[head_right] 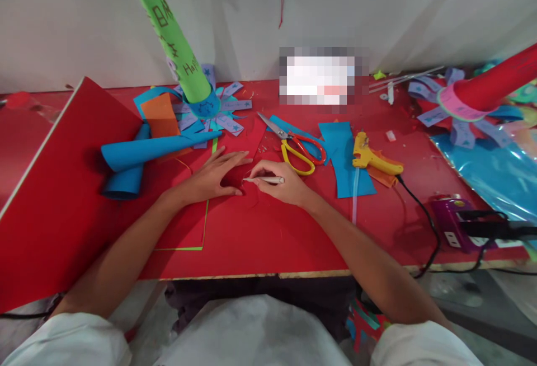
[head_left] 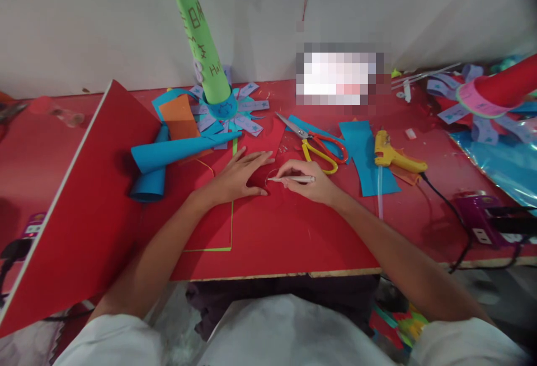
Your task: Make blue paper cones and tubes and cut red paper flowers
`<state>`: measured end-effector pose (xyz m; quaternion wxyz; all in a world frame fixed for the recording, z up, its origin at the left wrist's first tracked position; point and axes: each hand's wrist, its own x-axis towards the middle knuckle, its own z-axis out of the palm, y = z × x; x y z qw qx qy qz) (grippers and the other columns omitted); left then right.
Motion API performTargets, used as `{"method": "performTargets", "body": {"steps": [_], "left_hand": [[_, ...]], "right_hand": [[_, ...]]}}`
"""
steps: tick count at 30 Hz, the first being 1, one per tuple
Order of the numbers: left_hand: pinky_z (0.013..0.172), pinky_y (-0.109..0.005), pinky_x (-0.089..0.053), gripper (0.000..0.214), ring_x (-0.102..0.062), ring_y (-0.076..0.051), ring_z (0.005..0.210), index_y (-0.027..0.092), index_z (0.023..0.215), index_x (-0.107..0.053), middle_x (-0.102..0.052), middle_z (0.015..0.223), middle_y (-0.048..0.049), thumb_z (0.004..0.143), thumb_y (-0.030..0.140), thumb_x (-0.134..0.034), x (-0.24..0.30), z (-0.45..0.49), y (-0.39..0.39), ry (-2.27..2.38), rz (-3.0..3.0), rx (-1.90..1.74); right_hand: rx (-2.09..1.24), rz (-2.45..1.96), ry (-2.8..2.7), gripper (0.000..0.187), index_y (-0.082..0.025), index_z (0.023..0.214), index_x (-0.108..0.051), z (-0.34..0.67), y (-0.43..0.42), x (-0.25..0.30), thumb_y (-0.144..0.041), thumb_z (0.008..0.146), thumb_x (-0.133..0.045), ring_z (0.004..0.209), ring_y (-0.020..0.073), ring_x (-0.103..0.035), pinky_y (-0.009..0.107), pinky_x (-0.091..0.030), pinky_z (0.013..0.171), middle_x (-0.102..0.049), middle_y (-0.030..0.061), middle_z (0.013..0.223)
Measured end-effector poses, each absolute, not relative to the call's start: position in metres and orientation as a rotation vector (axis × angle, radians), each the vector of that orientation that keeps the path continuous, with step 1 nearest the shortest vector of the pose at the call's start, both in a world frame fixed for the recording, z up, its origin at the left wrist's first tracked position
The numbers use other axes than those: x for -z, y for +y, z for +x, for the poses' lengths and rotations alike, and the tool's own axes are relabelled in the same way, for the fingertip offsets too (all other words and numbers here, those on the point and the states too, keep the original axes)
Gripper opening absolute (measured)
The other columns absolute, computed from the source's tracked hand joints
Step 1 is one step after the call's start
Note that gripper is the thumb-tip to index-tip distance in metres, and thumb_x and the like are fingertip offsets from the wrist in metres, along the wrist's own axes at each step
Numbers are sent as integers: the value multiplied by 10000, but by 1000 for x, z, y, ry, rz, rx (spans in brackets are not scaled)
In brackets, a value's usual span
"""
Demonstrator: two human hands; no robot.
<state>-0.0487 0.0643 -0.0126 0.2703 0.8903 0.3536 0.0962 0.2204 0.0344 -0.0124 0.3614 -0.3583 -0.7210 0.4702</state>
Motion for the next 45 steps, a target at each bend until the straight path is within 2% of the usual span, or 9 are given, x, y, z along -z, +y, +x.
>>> {"method": "performTargets", "body": {"steps": [5, 13, 18, 32, 45], "left_hand": [[1432, -520, -17, 996, -300, -293, 1696, 309, 1741, -274, -403, 1777, -76, 933, 630, -759, 12, -48, 64, 977, 2393, -248], [1430, -535, -35, 985, -293, -323, 1696, 314, 1741, -285, -404, 1777, -74, 937, 669, -729, 10, -48, 64, 972, 2391, -240], [1432, -529, -32, 975, -307, -311, 1692, 302, 1735, -300, -401, 1778, -82, 938, 652, -738, 10, -48, 64, 962, 2407, -240], [1431, -542, -28, 971, -315, -293, 1690, 314, 1739, -286, -410, 1774, -80, 943, 637, -740, 10, -48, 65, 955, 2408, -236], [1426, -553, -4, 954, -324, -290, 1685, 334, 1733, -291, -438, 1760, -71, 944, 627, -741, 8, -47, 65, 939, 2397, -234]], "right_hand": [[-1177, -986, -1850, 94, -210, 886, -690, 220, 32, 15, -298, 908, -716, 686, 143, -623, 277, -471, 638, -726, 14, 813], [-1228, -979, -1862, 175, -203, 919, -710, 219, 32, 16, -376, 945, -718, 729, 157, -655, 281, -482, 663, -744, 26, 840], [-1200, -1012, -1866, 157, -209, 951, -712, 220, 33, 18, -366, 952, -703, 755, 165, -665, 286, -485, 685, -752, 28, 864], [-1244, -1061, -1881, 248, -206, 930, -708, 220, 33, 15, -453, 946, -714, 733, 170, -636, 296, -467, 666, -743, 40, 846], [-1089, -1140, -1857, 224, -223, 910, -674, 219, 33, 15, -440, 952, -709, 717, 167, -613, 305, -434, 657, -740, 27, 830]]}}
